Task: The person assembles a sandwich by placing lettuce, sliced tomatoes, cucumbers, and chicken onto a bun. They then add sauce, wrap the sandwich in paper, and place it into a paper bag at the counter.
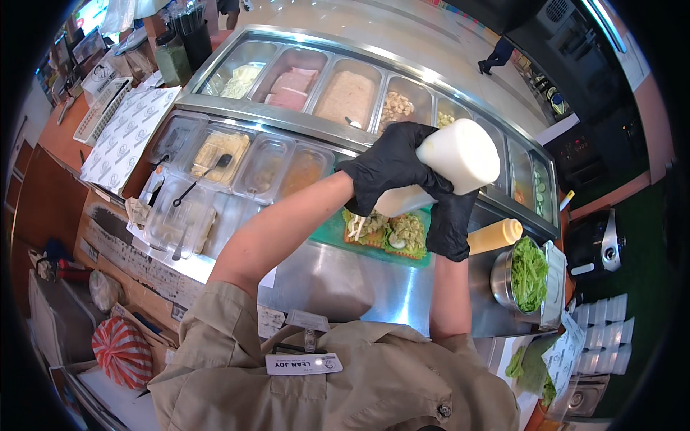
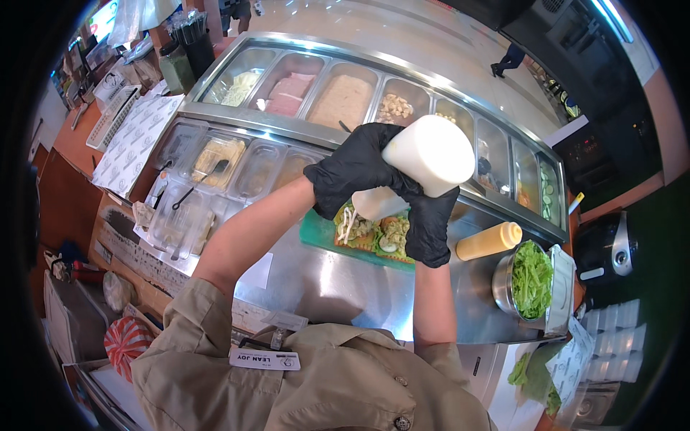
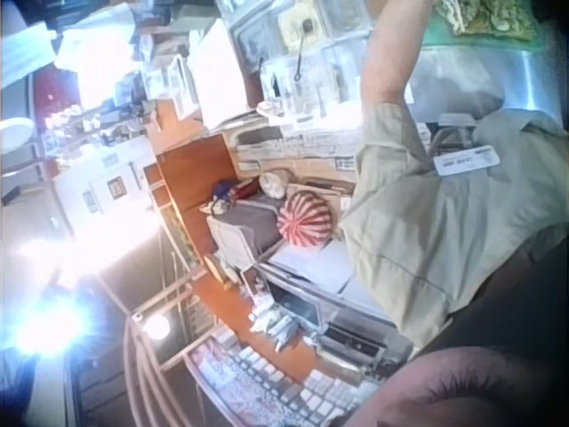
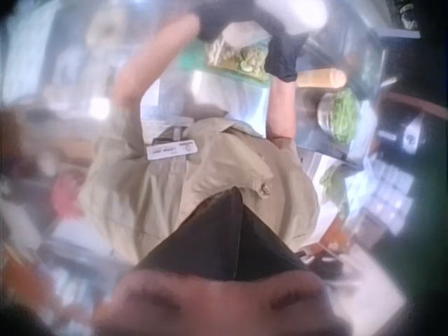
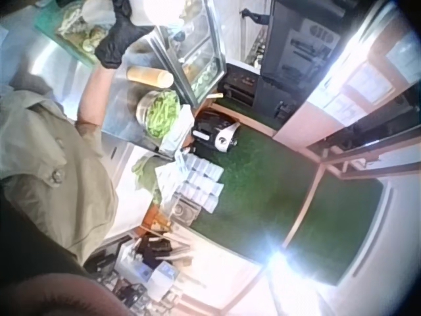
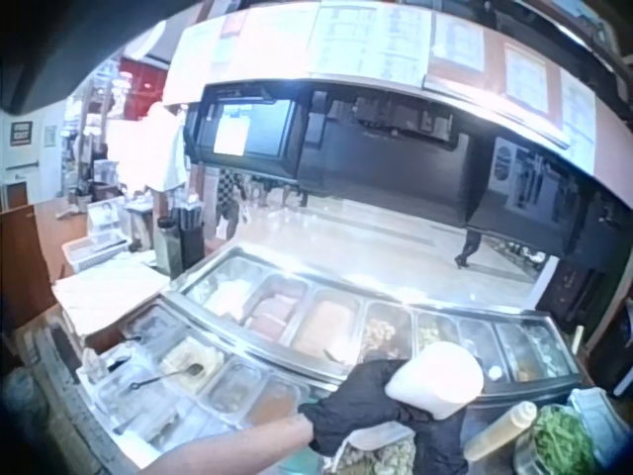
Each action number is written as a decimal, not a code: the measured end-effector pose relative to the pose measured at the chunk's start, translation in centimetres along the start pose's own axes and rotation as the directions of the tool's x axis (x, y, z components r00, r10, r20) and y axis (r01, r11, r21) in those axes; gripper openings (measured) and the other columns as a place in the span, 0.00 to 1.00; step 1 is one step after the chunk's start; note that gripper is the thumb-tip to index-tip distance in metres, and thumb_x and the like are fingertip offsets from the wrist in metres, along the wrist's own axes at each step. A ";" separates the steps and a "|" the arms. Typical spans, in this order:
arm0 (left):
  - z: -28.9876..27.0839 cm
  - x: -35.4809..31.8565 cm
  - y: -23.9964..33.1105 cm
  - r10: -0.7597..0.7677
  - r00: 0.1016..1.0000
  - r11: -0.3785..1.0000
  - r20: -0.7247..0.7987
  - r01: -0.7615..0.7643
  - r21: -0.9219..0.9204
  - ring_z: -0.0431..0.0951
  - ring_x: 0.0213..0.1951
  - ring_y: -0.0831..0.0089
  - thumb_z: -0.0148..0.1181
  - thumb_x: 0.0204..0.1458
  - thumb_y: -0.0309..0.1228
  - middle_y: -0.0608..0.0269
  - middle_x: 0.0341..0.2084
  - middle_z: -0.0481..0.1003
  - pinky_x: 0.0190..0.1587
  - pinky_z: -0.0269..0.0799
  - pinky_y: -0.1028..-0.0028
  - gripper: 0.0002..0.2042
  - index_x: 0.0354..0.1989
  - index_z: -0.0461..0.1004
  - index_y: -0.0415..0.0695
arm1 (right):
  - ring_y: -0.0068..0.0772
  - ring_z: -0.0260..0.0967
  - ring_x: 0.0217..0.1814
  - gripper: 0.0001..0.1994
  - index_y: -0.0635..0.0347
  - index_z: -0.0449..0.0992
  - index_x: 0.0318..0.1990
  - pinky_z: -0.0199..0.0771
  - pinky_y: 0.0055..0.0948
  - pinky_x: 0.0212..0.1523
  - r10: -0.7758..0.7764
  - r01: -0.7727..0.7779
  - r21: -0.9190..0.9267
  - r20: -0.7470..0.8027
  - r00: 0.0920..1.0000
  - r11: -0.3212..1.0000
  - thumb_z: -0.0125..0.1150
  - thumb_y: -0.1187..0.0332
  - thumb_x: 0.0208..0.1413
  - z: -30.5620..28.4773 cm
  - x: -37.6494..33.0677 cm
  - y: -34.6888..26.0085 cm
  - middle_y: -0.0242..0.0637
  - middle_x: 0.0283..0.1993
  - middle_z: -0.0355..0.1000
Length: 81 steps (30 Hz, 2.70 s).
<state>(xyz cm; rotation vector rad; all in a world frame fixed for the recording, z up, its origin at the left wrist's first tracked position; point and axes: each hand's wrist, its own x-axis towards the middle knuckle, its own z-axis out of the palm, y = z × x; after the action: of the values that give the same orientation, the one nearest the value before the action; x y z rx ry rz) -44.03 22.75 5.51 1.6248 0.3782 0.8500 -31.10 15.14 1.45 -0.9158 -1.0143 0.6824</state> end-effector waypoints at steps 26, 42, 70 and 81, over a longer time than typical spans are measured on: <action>4.6 0.3 -0.3 0.068 0.997 0.998 0.031 -0.068 -0.019 0.76 0.35 0.75 0.74 0.23 0.26 0.60 0.31 0.78 0.40 0.72 0.74 0.27 0.39 0.74 0.37 | 0.33 0.66 0.49 0.38 0.63 0.59 0.55 0.70 0.32 0.50 0.064 -0.030 0.118 -0.291 0.954 0.993 0.70 0.81 0.31 -3.7 -1.7 -2.7 0.38 0.51 0.64; 7.2 3.0 -0.7 0.078 0.996 0.997 0.031 -0.078 -0.005 0.76 0.34 0.77 0.75 0.21 0.23 0.62 0.30 0.78 0.38 0.73 0.73 0.26 0.37 0.75 0.39 | 0.31 0.66 0.48 0.36 0.64 0.60 0.54 0.70 0.29 0.47 -0.098 0.057 -0.202 -0.200 0.975 0.978 0.70 0.79 0.32 -7.3 -0.6 -3.0 0.38 0.50 0.66; 11.0 3.8 -1.1 0.302 0.942 0.941 0.145 -0.319 0.113 0.61 0.57 0.64 0.71 0.32 0.33 0.56 0.56 0.62 0.58 0.57 0.67 0.41 0.59 0.58 0.47 | 0.37 0.67 0.47 0.34 0.67 0.59 0.54 0.73 0.34 0.46 -0.141 0.115 -0.084 -0.442 0.886 0.990 0.67 0.81 0.34 -12.2 -3.2 -0.6 0.44 0.49 0.65; -2.4 -31.3 -6.0 -0.221 0.565 0.884 -0.795 0.461 0.082 0.74 0.44 0.75 0.58 0.48 0.20 0.61 0.42 0.75 0.48 0.68 0.76 0.16 0.47 0.71 0.39 | 0.43 0.64 0.54 0.23 0.64 0.62 0.55 0.66 0.38 0.55 0.553 0.242 0.970 -0.219 0.804 0.033 0.55 0.68 0.52 -22.2 -15.9 3.9 0.46 0.54 0.65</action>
<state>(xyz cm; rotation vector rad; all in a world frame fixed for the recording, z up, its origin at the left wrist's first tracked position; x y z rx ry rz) -65.74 5.23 -10.09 1.2715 1.4560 1.1939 -17.08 -3.21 -13.70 0.1648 0.3531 1.0157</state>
